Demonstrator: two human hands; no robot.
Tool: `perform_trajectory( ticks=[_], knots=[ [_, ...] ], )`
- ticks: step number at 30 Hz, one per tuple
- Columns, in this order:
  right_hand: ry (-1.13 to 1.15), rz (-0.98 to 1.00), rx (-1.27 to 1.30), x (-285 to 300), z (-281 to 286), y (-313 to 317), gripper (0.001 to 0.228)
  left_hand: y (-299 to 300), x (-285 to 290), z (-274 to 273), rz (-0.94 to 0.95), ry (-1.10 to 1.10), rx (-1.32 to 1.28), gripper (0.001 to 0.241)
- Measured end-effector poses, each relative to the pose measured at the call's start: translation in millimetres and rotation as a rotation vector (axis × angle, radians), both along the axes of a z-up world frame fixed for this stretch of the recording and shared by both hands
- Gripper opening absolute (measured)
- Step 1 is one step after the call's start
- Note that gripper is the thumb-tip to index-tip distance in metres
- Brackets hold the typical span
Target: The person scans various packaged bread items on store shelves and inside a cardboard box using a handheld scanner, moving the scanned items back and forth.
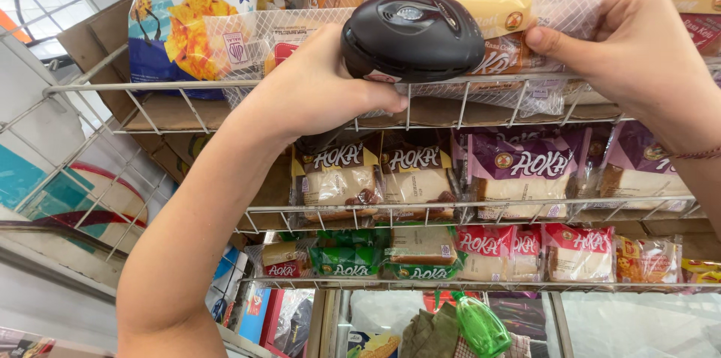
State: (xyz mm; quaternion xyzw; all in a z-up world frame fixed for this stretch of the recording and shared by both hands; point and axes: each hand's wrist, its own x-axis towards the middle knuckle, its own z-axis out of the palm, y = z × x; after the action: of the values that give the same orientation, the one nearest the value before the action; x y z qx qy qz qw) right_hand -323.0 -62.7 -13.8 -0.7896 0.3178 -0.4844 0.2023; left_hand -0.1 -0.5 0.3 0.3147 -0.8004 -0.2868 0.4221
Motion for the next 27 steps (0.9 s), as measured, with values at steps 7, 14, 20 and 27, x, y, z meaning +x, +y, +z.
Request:
perform_trajectory(
  ticks=[7,14,20,27],
  knots=[
    [0.064,0.035,0.064,-3.5,4.6,-11.2,0.026,2.4,-0.1,0.6,0.091,-0.123,-0.055,0.034],
    [0.092,-0.115,0.067,6.2,2.5,3.8,0.026,4.4,-1.4,-3.4,0.097,-0.119,-0.047,0.039],
    [-0.188,0.039,-0.255,21.8,-3.8,21.3,0.050,16.8,-8.9,-10.0,0.237,-0.064,-0.091,0.066],
    [-0.277,0.048,-0.600,6.4,-41.2,-8.1,0.057,83.9,-18.3,-49.1,0.318,0.024,-0.580,0.053]
  ],
)
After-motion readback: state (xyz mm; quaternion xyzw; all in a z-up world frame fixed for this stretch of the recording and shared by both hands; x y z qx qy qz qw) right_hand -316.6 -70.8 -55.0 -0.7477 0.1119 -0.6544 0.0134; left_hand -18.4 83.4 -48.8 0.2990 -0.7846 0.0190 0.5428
